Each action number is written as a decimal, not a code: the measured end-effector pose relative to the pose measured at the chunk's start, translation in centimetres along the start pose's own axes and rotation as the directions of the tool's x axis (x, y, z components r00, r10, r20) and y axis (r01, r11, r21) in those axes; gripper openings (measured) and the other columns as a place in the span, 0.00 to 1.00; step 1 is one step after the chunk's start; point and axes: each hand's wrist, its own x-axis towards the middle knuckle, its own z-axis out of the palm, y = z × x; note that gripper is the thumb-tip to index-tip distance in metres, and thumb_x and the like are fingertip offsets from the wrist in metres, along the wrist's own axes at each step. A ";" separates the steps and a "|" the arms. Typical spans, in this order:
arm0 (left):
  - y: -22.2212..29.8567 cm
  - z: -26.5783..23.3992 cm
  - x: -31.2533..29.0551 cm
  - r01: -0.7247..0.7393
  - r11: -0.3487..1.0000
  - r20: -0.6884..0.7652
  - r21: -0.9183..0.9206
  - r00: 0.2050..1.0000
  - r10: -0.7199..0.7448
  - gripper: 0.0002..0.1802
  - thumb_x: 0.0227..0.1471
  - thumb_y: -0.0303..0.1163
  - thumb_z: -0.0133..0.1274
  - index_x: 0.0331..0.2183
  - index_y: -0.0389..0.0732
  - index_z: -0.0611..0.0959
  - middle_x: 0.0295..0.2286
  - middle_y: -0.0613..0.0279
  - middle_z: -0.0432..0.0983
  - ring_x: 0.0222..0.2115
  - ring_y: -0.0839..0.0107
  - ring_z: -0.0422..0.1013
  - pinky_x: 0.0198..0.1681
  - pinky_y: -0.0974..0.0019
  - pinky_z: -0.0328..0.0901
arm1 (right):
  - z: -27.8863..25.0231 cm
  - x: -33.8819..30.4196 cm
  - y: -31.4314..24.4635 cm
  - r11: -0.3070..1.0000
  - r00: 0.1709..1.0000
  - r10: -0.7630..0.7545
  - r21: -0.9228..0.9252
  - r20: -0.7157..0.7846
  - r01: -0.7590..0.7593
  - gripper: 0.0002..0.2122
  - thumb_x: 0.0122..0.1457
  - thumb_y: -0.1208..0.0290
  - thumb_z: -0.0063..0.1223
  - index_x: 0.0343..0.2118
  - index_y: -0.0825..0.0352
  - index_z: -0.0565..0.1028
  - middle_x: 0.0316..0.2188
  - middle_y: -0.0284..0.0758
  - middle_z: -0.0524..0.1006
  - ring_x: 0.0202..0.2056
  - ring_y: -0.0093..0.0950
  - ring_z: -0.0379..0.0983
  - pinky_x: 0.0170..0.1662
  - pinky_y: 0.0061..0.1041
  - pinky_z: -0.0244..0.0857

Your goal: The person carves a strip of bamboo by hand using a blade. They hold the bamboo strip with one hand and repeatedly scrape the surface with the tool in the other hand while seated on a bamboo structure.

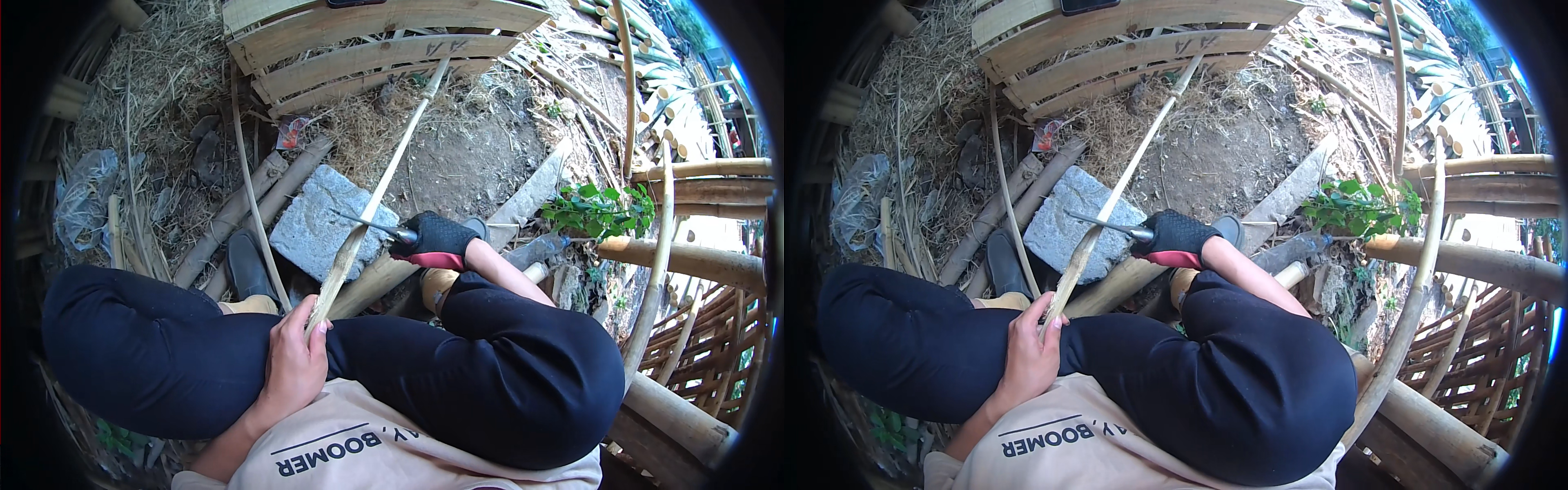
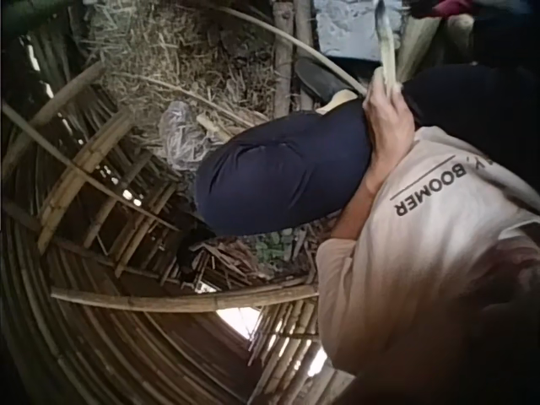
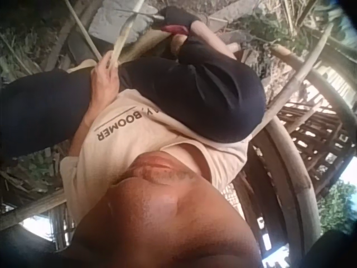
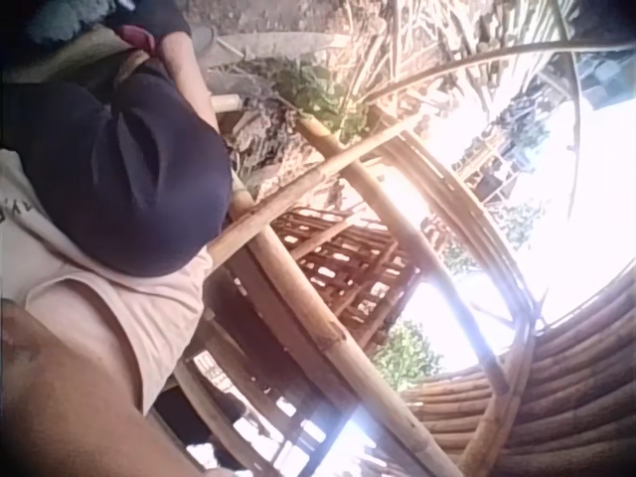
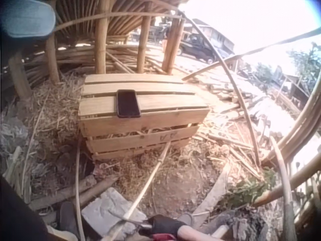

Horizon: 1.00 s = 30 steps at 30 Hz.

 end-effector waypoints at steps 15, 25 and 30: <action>-0.5 0.2 0.0 -0.119 0.990 0.006 0.076 0.993 0.119 0.20 0.58 0.18 0.49 0.52 0.24 0.74 0.34 0.42 0.80 0.34 0.56 0.79 0.41 0.59 0.72 | 1.5 0.2 0.8 0.988 0.987 -0.110 -0.124 -0.117 0.096 0.16 0.55 0.53 0.59 0.35 0.61 0.84 0.33 0.47 0.83 0.38 0.47 0.81 0.45 0.42 0.73; -0.1 0.0 0.1 -0.083 0.988 -0.018 0.127 0.996 0.086 0.17 0.58 0.19 0.49 0.50 0.25 0.74 0.37 0.36 0.78 0.38 0.42 0.76 0.43 0.52 0.70 | 0.7 2.8 3.7 0.985 0.922 0.147 -0.031 -0.357 -0.169 0.16 0.54 0.54 0.60 0.34 0.63 0.85 0.32 0.48 0.83 0.38 0.48 0.80 0.44 0.41 0.73; 0.4 -0.1 -0.1 -0.067 0.995 -0.039 0.068 0.997 0.070 0.15 0.57 0.19 0.48 0.47 0.26 0.74 0.34 0.38 0.78 0.35 0.40 0.76 0.41 0.49 0.69 | 0.0 1.6 2.1 0.952 0.950 0.273 0.188 -0.153 -0.243 0.18 0.55 0.54 0.62 0.34 0.67 0.83 0.31 0.50 0.82 0.35 0.46 0.81 0.43 0.39 0.71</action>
